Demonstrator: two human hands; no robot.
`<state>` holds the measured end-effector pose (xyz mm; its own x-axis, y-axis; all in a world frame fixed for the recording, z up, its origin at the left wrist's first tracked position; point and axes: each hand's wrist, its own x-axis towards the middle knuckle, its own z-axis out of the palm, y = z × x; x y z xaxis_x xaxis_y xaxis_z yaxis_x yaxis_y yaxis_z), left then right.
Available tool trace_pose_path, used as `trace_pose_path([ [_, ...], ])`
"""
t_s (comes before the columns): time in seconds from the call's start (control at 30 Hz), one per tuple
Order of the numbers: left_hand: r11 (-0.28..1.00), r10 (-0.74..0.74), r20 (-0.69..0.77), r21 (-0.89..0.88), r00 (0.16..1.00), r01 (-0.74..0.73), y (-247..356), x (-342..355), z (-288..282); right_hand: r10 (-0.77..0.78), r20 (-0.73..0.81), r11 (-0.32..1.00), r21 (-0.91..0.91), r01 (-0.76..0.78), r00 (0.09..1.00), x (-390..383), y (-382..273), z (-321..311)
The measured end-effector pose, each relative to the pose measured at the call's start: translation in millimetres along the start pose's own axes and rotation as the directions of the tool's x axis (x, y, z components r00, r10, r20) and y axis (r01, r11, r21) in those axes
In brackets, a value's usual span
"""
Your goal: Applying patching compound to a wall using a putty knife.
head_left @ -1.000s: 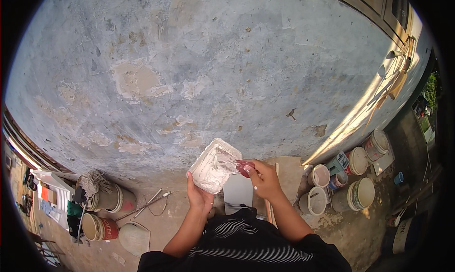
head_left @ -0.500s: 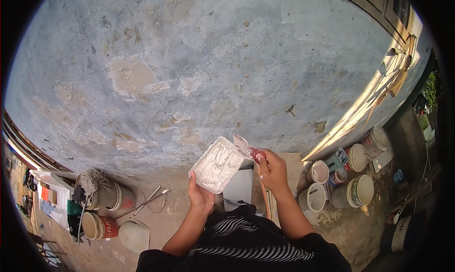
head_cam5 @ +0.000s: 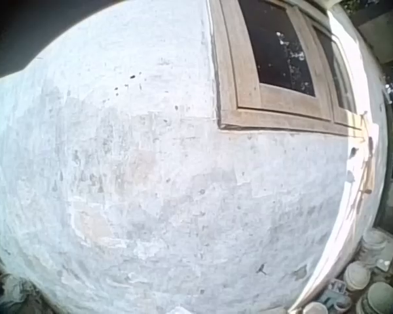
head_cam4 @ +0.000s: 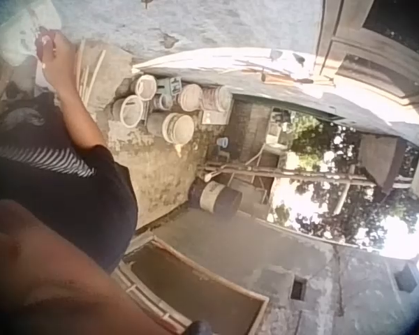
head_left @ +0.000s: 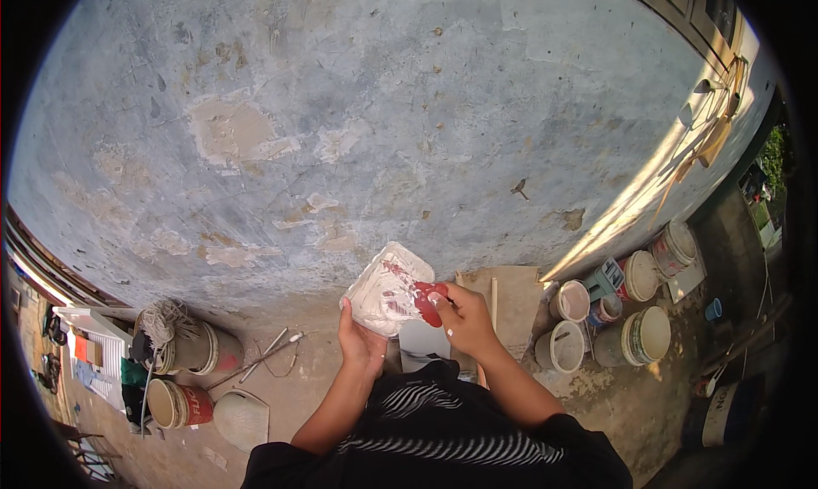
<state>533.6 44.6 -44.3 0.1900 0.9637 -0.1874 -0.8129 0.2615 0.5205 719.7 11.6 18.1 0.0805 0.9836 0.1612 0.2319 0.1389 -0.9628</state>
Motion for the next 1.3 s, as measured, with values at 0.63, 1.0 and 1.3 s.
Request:
trace_pose_path([
  [0.63,0.999,-0.006,0.006,0.045,1.000,0.005,2.9,-9.5,7.4,-0.357,-0.117,0.839,-0.477,0.263,0.927,19.4,12.9,-9.3],
  [1.0,0.999,0.040,-0.020,0.015,0.999,-0.039,8.1,-4.6,-3.7,0.043,0.029,0.937,0.345,-0.051,0.999,14.4,36.6,-9.1],
  [1.3,0.999,0.043,-0.027,-0.017,0.999,-0.043,10.4,-1.6,-6.7,0.376,-0.137,0.697,0.693,-0.182,0.917,25.1,51.8,-24.7],
])
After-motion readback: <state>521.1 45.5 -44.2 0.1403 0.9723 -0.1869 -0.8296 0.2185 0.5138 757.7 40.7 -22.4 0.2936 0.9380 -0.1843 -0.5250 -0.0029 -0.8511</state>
